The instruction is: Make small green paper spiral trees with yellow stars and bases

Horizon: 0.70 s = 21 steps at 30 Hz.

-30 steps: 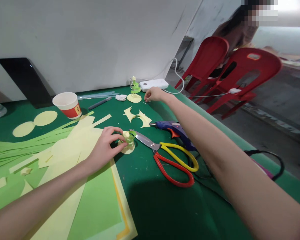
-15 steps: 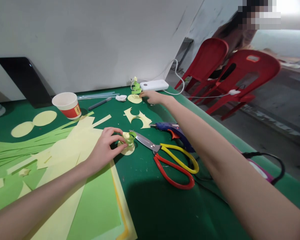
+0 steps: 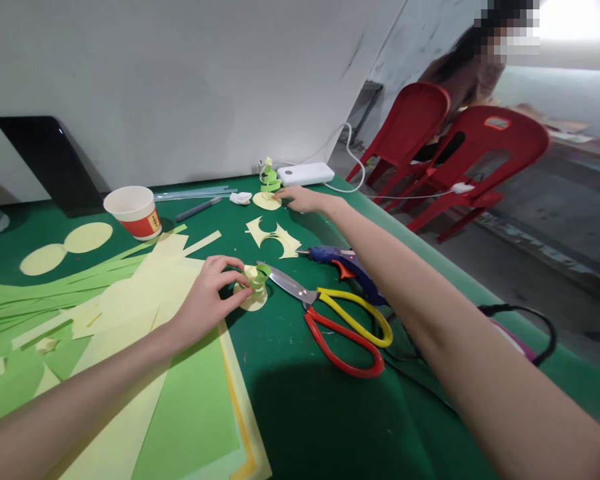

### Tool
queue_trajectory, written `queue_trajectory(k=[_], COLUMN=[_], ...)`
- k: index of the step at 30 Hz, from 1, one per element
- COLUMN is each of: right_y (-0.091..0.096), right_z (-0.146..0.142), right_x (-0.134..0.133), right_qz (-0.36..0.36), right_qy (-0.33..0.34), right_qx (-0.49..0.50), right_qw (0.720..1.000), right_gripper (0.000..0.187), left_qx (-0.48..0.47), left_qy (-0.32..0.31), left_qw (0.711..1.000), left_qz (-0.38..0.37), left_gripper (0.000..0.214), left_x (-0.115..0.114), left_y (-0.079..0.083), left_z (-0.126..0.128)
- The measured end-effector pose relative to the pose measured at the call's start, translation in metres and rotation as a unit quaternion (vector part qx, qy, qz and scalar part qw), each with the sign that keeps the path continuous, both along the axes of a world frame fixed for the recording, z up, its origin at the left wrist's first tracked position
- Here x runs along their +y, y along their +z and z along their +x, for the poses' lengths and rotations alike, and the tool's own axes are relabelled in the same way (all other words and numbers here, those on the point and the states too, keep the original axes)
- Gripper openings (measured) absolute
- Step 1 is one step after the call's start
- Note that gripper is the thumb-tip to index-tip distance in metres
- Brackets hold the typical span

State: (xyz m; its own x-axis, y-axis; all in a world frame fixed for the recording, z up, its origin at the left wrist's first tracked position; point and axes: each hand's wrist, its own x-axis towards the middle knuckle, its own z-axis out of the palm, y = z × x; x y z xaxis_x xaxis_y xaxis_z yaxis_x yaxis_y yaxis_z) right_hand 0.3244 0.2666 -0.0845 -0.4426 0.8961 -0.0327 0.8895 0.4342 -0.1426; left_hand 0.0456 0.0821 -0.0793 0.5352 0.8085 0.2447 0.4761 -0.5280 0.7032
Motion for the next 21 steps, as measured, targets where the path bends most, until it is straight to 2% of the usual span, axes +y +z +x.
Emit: queue_trajectory(k=[4,8,15,21], right_y=[0.001,0.004,0.011,0.014], right_z=[0.000,0.011,0.013,0.008], right_x=[0.004,-0.005,-0.042,-0.048], right_qz=[0.004,0.001,-0.007,0.018], right_qy=[-0.021,-0.033,0.010,0.022], right_qx=[-0.005,-0.012,0.009,0.028], right_qw=[1.000,0.999,1.000,0.999], right_gripper=[0.031,0.031,0.031,0.031], left_qx=[0.000,-0.001,-0.002,-0.001], left_qy=[0.000,-0.001,-0.002,-0.002], left_qw=[1.000,1.000,1.000,1.000], left_qz=[0.002,0.006,0.008,0.012], left_gripper=[0.006,0.006,0.007,0.007], left_x=[0.000,0.000,0.000,-0.001], left_y=[-0.001,-0.002,-0.002,-0.002], left_z=[0.000,0.000,0.000,0.000])
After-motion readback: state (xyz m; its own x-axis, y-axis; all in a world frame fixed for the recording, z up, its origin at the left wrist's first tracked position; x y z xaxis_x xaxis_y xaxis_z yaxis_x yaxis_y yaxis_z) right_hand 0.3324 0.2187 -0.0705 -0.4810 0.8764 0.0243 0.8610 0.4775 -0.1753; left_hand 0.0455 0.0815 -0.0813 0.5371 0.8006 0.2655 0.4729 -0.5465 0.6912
